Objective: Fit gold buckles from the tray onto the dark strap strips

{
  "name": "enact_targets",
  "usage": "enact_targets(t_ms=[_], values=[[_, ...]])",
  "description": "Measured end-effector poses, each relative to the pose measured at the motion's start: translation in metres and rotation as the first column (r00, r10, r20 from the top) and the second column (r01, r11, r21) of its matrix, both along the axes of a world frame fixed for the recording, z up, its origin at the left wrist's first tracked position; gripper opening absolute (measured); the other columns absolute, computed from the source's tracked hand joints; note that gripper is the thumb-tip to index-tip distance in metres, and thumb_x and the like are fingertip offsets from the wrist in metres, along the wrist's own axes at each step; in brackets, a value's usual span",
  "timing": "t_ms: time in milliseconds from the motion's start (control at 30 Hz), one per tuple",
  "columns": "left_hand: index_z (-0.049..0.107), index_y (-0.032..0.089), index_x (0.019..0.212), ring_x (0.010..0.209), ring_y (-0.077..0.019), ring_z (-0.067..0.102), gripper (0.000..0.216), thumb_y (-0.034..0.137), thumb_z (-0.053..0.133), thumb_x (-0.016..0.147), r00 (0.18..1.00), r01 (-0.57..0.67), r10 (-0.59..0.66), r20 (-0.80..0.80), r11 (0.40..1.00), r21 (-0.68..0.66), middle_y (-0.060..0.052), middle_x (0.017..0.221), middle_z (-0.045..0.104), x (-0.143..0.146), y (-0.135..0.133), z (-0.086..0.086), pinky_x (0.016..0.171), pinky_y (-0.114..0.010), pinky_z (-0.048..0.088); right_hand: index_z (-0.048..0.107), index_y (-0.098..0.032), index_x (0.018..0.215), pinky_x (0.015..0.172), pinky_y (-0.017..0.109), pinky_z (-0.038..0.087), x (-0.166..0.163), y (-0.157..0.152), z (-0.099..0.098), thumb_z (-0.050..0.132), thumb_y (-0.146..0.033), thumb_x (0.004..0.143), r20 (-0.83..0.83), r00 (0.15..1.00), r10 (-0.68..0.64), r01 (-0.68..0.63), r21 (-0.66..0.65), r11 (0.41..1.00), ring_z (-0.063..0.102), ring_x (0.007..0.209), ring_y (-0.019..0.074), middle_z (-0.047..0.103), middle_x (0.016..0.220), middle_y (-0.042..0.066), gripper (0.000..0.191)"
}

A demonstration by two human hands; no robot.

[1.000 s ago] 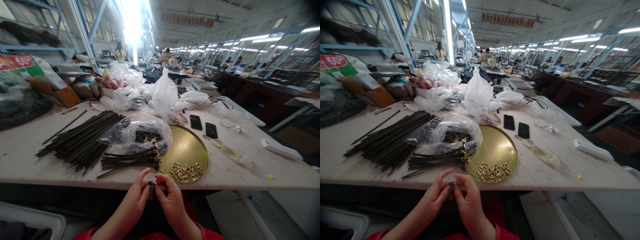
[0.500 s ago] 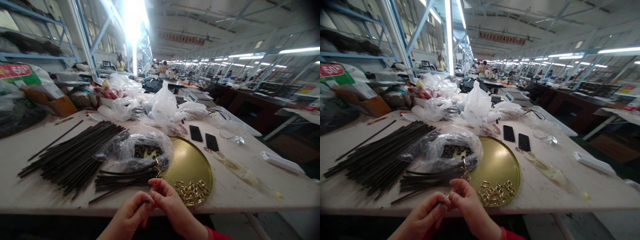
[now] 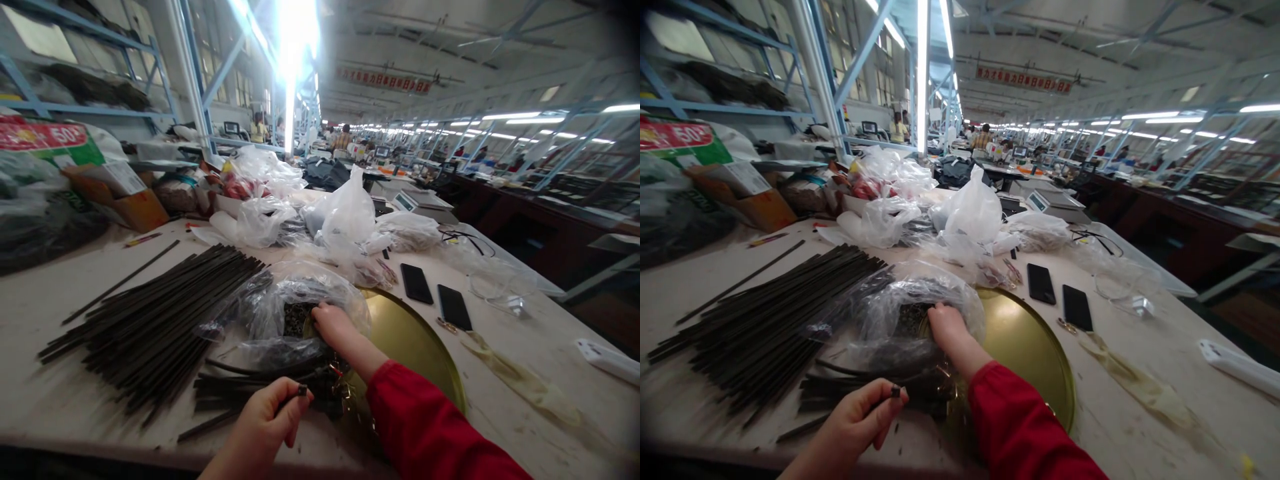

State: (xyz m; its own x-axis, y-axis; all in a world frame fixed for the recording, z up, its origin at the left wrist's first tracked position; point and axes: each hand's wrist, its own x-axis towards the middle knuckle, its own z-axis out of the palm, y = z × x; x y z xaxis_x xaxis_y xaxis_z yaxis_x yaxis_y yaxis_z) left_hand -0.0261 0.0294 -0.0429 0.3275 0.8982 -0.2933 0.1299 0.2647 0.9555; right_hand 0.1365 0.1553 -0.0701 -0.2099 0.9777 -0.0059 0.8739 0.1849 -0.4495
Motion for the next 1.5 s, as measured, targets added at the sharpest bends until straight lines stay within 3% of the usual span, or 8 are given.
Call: enact_targets(t_ms=[200, 367, 533, 600, 867, 1033, 1233, 1500], values=[[0.054, 0.017, 0.068, 0.043, -0.0095, 0.033, 0.032, 0.048, 0.050, 0.075, 0.992, 0.023, -0.014, -0.123, 0.997, 0.068, 0.009, 0.042, 0.040, 0.002, 0.003, 0.008, 0.046, -0.020, 0.026, 0.061, -0.018, 0.074, 0.071, 0.026, 0.041, 0.008, -0.010, 0.022, 0.058, -0.011, 0.071, -0.080, 0.997, 0.005, -0.002, 0.032, 0.999, 0.058, 0.080, 0.0188, 0.064, 0.082, 0.005, 0.008], [0.054, 0.017, 0.073, 0.047, -0.0118, 0.040, 0.027, 0.039, 0.041, 0.081, 0.970, 0.043, 0.016, -0.242, 0.971, 0.237, 0.007, 0.047, 0.042, 0.005, 0.000, 0.027, 0.049, -0.022, 0.031, 0.051, -0.019, 0.071, 0.052, 0.020, 0.038, 0.014, -0.067, 0.040, 0.057, -0.026, 0.076, -0.303, 0.953, 0.018, -0.015, 0.014, 1.000, 0.050, 0.057, 0.0107, 0.052, 0.061, -0.004, 0.010], [0.053, 0.019, 0.071, 0.048, -0.0132, 0.045, 0.023, 0.032, 0.038, 0.082, 0.896, 0.183, -0.015, -0.443, 0.923, 0.339, 0.006, 0.050, 0.044, 0.016, -0.012, 0.039, 0.051, -0.023, 0.032, 0.042, -0.019, 0.065, 0.049, 0.020, 0.034, 0.018, -0.128, 0.044, 0.066, -0.033, 0.066, -0.837, 0.534, -0.115, -0.143, -0.224, 0.964, 0.040, 0.050, 0.0078, 0.043, 0.056, -0.007, 0.027], [0.056, 0.019, 0.074, 0.050, -0.0142, 0.047, 0.024, 0.032, 0.037, 0.083, 0.855, 0.247, -0.034, -0.518, 0.904, 0.348, 0.005, 0.052, 0.047, 0.019, -0.019, 0.043, 0.052, -0.023, 0.033, 0.043, -0.019, 0.065, 0.050, 0.021, 0.034, 0.021, -0.142, 0.044, 0.066, -0.033, 0.065, -0.865, 0.479, -0.150, -0.127, -0.237, 0.963, 0.040, 0.051, 0.0080, 0.043, 0.056, -0.007, 0.027], [0.060, 0.019, 0.079, 0.073, -0.0188, 0.060, 0.026, 0.028, 0.036, 0.084, 0.766, 0.356, -0.050, -0.641, 0.864, 0.357, -0.005, 0.077, 0.067, 0.022, -0.044, 0.058, 0.066, -0.025, 0.038, 0.049, -0.019, 0.068, 0.055, 0.023, 0.035, 0.027, -0.168, 0.052, 0.053, -0.029, 0.077, -0.726, 0.687, 0.004, -0.068, -0.059, 0.996, 0.044, 0.056, 0.0113, 0.049, 0.059, -0.004, 0.015], [0.057, 0.020, 0.068, 0.064, -0.0169, 0.057, 0.026, 0.027, 0.037, 0.083, 0.715, 0.415, -0.091, -0.693, 0.853, 0.316, -0.001, 0.066, 0.063, 0.025, -0.053, 0.058, 0.058, -0.024, 0.034, 0.050, -0.019, 0.065, 0.058, 0.024, 0.035, 0.026, -0.183, 0.065, 0.055, -0.020, 0.075, -0.541, 0.835, 0.101, -0.078, 0.064, 0.995, 0.047, 0.062, 0.0133, 0.051, 0.064, -0.002, 0.011], [0.052, 0.019, 0.062, 0.060, -0.0151, 0.051, 0.025, 0.028, 0.038, 0.081, 0.781, 0.381, -0.118, -0.613, 0.868, 0.317, 0.002, 0.060, 0.055, 0.028, -0.056, 0.061, 0.055, -0.024, 0.032, 0.054, -0.019, 0.085, 0.057, 0.023, 0.039, 0.027, -0.184, 0.065, 0.056, -0.021, 0.074, -0.744, 0.668, 0.029, -0.107, -0.058, 0.993, 0.049, 0.060, 0.0114, 0.054, 0.065, -0.004, 0.011], [0.056, 0.016, 0.073, 0.061, -0.0171, 0.053, 0.028, 0.034, 0.037, 0.083, 0.907, 0.169, -0.014, -0.421, 0.928, 0.333, 0.000, 0.062, 0.057, 0.035, -0.065, 0.041, 0.057, -0.025, 0.038, 0.055, -0.017, 0.074, 0.058, 0.023, 0.039, 0.014, -0.190, 0.044, 0.058, -0.025, 0.074, -0.810, 0.581, -0.075, 0.036, -0.066, 0.997, 0.048, 0.059, 0.0105, 0.053, 0.064, -0.004, 0.008]])
